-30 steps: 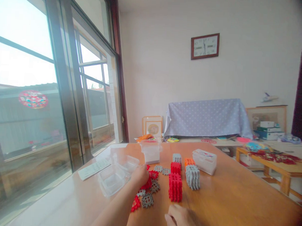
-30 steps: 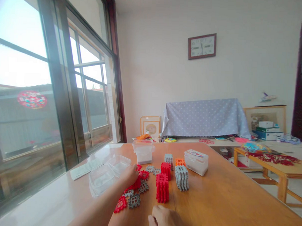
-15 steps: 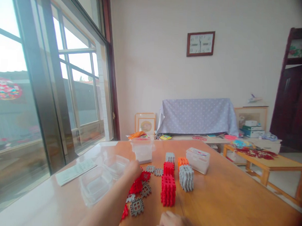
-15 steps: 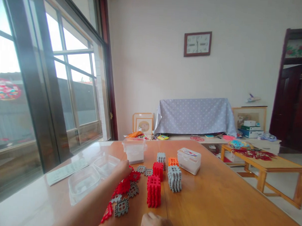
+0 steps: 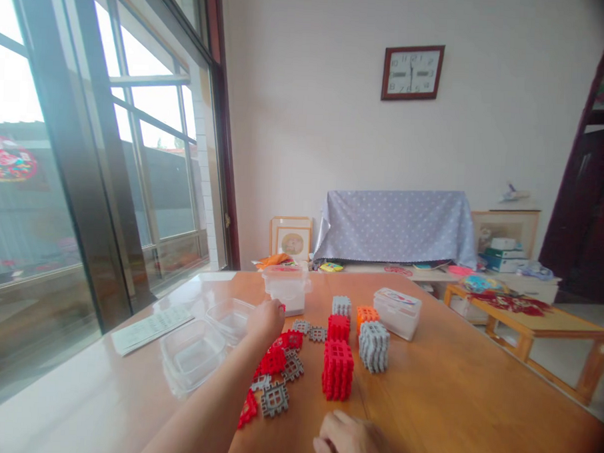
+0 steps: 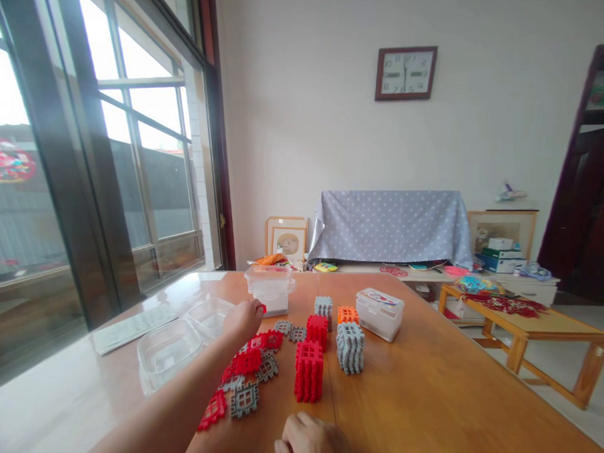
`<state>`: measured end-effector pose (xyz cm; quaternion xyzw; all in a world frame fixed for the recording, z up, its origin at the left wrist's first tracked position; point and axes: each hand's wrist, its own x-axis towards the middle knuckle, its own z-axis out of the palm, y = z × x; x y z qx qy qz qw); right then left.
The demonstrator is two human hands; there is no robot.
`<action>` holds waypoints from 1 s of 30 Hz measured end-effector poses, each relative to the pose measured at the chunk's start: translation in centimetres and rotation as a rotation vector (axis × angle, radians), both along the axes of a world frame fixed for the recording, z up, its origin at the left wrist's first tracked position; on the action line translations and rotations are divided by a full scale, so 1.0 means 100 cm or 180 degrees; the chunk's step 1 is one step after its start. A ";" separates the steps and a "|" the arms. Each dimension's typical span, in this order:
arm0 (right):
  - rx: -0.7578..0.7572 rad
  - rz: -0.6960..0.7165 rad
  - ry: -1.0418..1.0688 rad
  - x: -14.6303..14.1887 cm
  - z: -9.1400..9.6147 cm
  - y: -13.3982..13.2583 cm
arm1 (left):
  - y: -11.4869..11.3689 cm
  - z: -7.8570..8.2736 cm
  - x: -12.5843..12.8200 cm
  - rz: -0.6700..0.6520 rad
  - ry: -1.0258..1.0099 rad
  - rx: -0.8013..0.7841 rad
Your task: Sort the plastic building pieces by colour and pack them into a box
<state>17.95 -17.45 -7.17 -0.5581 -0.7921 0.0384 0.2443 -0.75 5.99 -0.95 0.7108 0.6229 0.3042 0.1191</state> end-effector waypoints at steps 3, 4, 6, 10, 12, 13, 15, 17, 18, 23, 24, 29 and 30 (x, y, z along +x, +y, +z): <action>0.0139 0.0106 0.0195 0.003 -0.001 -0.001 | -0.021 0.010 0.002 -0.0250 -0.0408 0.0127; 0.0235 0.0140 0.0252 0.004 -0.002 -0.001 | -0.029 0.013 0.004 -0.0307 -0.0543 0.0147; 0.0477 0.0189 0.0359 0.006 -0.004 -0.003 | -0.049 0.017 0.007 -0.0594 -0.1400 0.0052; 0.0983 0.0252 0.0620 0.008 0.003 -0.011 | -0.089 0.025 0.014 -0.1030 -0.2881 -0.0483; 0.1151 0.0299 0.0747 0.007 0.017 -0.017 | -0.105 0.029 0.019 -0.1064 -0.3265 -0.0787; 0.1211 0.0305 0.0779 0.007 0.027 -0.019 | -0.111 0.030 0.022 -0.1128 -0.3369 -0.0929; 0.1397 0.0174 0.0792 0.007 0.050 -0.022 | -0.120 0.032 0.027 -0.1192 -0.3420 -0.1136; 0.1534 -0.0061 0.0631 0.008 0.077 -0.018 | -0.126 0.033 0.031 -0.1259 -0.3397 -0.1269; 0.1476 -0.0211 0.0506 0.009 0.089 -0.015 | -0.129 0.034 0.032 -0.1318 -0.3393 -0.1317; 0.0975 -0.0243 -0.0184 0.016 0.131 0.016 | -0.134 0.029 0.034 -0.1639 -0.3542 -0.1467; 0.0858 -0.0174 -0.0297 0.016 0.135 0.022 | -0.134 0.027 0.033 -0.1649 -0.3585 -0.1479; 0.0497 0.0102 -0.0659 0.012 0.145 0.039 | -0.132 0.018 0.032 -0.1722 -0.3735 -0.1456; 0.0479 0.0131 -0.0683 0.010 0.147 0.040 | -0.131 0.018 0.032 -0.1734 -0.3775 -0.1446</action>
